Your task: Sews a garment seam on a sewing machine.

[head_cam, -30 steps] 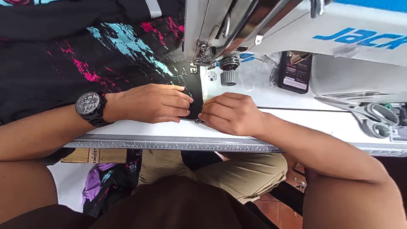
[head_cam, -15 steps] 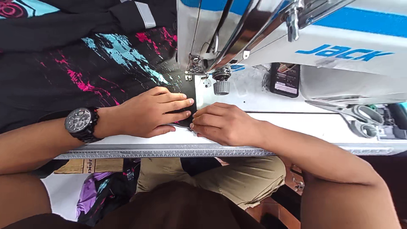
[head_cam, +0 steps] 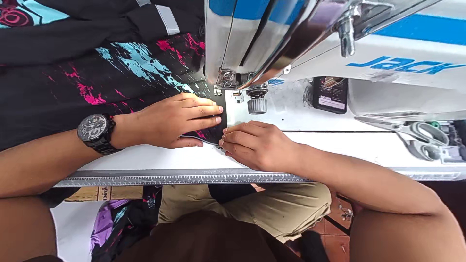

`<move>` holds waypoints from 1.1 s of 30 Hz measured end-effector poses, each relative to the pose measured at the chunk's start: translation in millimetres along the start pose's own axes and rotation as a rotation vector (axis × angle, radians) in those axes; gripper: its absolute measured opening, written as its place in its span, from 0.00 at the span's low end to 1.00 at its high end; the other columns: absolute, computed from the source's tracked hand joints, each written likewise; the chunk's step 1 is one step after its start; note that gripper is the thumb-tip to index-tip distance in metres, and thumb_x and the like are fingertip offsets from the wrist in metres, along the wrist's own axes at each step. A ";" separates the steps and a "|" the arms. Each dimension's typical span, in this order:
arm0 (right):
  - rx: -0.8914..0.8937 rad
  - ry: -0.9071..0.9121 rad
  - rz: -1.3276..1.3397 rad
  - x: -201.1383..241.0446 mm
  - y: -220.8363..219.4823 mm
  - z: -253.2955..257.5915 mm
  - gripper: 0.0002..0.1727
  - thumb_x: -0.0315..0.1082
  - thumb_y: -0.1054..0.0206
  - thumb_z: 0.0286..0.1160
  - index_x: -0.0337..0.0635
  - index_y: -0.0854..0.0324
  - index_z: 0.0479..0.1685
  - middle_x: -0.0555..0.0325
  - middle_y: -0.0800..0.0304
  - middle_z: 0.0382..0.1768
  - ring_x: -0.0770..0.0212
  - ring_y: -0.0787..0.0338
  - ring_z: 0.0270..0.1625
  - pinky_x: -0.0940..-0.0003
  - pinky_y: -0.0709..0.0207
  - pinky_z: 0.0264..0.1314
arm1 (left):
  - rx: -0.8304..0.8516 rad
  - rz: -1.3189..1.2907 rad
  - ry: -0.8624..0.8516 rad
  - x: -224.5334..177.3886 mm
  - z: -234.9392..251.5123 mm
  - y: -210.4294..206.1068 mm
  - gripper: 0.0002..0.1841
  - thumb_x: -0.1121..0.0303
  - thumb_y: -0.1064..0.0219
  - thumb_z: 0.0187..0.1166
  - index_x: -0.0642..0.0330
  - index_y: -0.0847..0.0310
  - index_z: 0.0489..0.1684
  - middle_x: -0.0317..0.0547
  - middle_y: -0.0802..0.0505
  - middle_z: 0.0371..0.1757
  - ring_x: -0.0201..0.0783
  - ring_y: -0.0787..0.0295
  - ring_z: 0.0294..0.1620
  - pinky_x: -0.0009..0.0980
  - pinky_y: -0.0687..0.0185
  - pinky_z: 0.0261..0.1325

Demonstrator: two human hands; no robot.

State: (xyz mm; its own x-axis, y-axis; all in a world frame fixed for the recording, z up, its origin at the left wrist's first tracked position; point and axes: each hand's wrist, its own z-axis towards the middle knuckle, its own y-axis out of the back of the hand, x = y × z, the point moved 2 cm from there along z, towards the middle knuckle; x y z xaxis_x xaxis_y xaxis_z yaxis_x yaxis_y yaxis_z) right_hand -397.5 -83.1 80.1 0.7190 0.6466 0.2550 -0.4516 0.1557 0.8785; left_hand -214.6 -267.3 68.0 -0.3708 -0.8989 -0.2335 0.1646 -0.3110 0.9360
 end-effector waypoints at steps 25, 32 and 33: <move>0.010 -0.019 0.017 -4.0 1.7 -2.8 0.13 0.34 0.41 0.88 0.39 0.12 0.53 0.50 0.05 0.51 0.49 0.09 0.61 0.60 0.15 0.54 | -0.064 0.009 0.020 -6.4 12.3 -0.8 0.21 0.63 0.50 0.93 0.57 0.15 0.72 0.52 0.12 0.75 0.51 0.21 0.80 0.42 0.31 0.84; 0.002 -0.026 0.029 -4.5 1.5 -2.5 0.13 0.34 0.40 0.87 0.39 0.11 0.53 0.50 0.05 0.51 0.50 0.09 0.62 0.62 0.16 0.54 | -0.041 -0.007 -0.007 -10.0 2.8 0.2 0.19 0.68 0.50 0.93 0.57 0.15 0.71 0.50 0.13 0.76 0.50 0.20 0.80 0.48 0.32 0.85; 0.003 -0.027 0.030 -4.1 1.2 -2.1 0.13 0.34 0.40 0.88 0.39 0.11 0.53 0.51 0.05 0.51 0.50 0.09 0.62 0.62 0.16 0.54 | -0.044 -0.023 -0.029 -6.1 2.5 0.0 0.19 0.68 0.50 0.93 0.56 0.14 0.70 0.49 0.13 0.76 0.49 0.21 0.81 0.48 0.33 0.86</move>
State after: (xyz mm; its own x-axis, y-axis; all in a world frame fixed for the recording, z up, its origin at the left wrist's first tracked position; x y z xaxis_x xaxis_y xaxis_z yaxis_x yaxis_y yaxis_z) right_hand -402.1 -84.0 79.3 0.7194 0.6302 0.2920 -0.4716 0.1345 0.8715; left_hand -214.6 -261.0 70.1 -0.4017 -0.8820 -0.2466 0.1952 -0.3456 0.9179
